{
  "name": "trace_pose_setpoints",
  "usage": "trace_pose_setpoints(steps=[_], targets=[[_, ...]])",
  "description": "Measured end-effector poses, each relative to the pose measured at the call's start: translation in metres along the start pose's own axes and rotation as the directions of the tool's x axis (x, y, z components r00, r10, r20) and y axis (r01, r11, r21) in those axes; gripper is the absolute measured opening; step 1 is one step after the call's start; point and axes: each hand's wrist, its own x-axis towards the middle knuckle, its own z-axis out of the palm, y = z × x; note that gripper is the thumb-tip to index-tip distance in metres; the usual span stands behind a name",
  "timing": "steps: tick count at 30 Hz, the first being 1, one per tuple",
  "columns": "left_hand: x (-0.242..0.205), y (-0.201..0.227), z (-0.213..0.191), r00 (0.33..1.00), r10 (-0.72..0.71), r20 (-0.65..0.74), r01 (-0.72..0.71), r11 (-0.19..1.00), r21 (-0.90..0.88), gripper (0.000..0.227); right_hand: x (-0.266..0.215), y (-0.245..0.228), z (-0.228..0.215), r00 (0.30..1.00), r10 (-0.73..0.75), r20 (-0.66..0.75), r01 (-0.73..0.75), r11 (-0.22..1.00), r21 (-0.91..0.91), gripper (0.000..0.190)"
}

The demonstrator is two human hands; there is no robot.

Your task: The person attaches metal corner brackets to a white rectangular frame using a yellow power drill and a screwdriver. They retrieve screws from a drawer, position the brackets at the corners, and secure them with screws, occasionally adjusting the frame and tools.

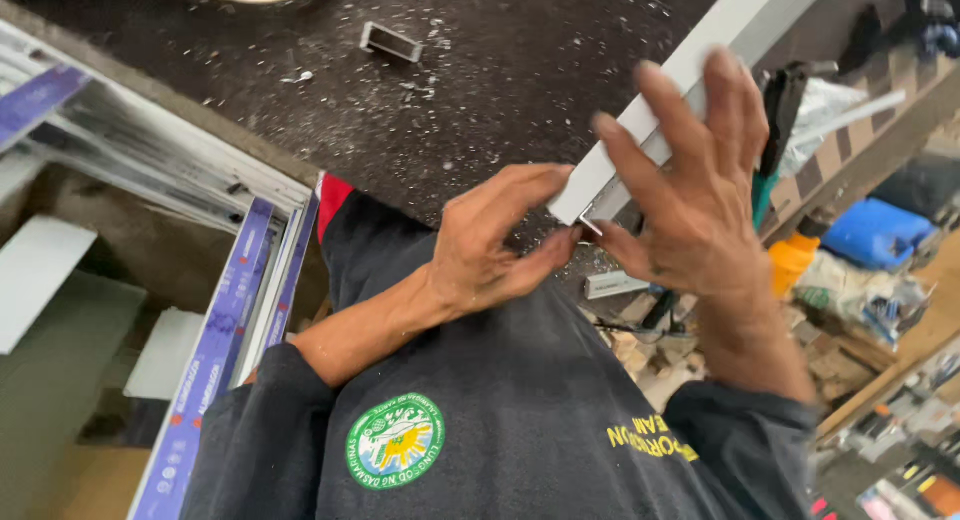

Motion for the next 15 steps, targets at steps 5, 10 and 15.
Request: trace_pose_setpoints(steps=[5, 10, 15], targets=[[0.004, 0.021, 0.019, 0.997, 0.071, 0.024, -0.072, 0.996, 0.046, 0.048, -0.007, 0.004, -0.036, 0.963, -0.037, 0.267, 0.049, 0.998, -0.037, 0.061], [0.01, 0.03, 0.044, 0.983, 0.183, 0.006, -0.183, 0.982, -0.036, 0.047, -0.042, 0.003, -0.044, 0.992, -0.059, 0.107, 0.07, 0.993, -0.1, 0.042], [0.012, 0.029, 0.063, 0.939, 0.341, 0.048, -0.341, 0.94, 0.004, 0.047, -0.073, 0.004, -0.043, 0.999, -0.05, 0.009, 0.05, 0.995, -0.085, 0.033]])
